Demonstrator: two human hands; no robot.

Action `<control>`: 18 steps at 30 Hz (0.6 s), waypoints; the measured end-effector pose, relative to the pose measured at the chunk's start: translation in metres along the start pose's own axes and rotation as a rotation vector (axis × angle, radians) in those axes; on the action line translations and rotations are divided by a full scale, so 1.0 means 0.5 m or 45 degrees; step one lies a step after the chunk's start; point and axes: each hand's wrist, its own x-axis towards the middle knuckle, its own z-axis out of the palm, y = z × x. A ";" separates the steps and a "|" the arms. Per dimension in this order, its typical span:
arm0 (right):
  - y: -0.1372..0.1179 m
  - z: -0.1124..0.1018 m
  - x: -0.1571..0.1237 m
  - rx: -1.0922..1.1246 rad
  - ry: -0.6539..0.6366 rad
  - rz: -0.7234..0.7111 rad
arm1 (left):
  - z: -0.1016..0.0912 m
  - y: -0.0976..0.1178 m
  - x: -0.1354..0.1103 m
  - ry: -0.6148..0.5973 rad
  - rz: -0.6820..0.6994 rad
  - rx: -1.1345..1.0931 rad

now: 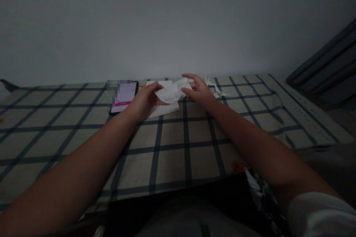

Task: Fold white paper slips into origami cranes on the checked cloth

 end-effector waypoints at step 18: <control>-0.008 0.014 0.003 0.021 -0.097 0.064 | -0.003 -0.011 -0.013 -0.166 -0.173 0.382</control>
